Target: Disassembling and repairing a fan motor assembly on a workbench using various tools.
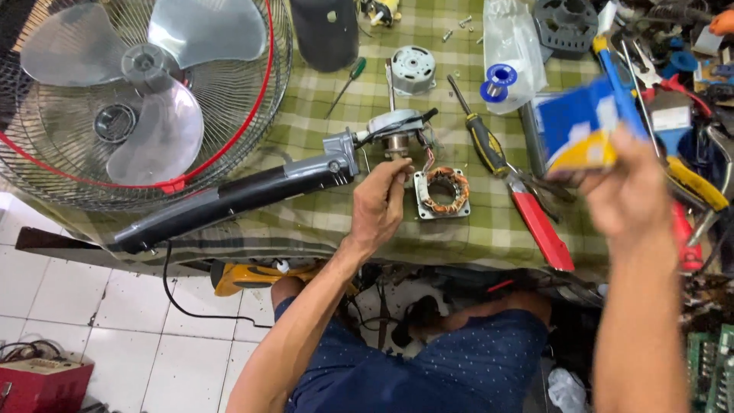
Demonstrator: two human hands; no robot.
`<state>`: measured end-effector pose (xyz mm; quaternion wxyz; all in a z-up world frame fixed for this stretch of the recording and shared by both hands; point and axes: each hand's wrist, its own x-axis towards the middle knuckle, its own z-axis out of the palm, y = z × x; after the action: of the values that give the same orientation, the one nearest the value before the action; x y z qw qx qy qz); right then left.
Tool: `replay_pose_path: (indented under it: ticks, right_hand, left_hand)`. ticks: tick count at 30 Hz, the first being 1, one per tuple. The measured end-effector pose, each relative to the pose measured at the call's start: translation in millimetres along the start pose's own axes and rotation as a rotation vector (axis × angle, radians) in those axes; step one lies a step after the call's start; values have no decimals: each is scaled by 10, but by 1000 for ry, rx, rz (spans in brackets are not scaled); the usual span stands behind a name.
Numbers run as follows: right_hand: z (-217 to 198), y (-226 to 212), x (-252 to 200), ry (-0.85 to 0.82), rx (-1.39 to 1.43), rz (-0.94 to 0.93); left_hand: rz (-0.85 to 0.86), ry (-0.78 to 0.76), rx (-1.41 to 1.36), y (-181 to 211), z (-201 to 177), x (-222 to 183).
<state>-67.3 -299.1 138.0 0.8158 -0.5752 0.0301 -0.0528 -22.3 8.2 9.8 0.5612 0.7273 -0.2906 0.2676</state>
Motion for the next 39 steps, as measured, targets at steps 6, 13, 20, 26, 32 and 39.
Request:
replay_pose_path:
  ticks: [6,13,20,26,32,39]
  right_hand:
    - [638,619,-986,176,473,165]
    - [379,1197,-1066,129,531,241]
    - [106,1541,-1231,45,204,462]
    - [464,1491,-1423,-66,-60,362]
    - [400,1796,-1544,109,-277,31]
    - [585,1816,-1523,359,-574,-432]
  left_hand:
    - [-6,92,-29,-86,72,-7]
    - [161,193,84,117,12,-49]
    - [37,-95,-122,928,113,-491]
    - [-548,-5,-283,991,197,-717]
    - [-766,114,-395,1021,248,-745]
    - [-765,112,-382,1064,203,-731]
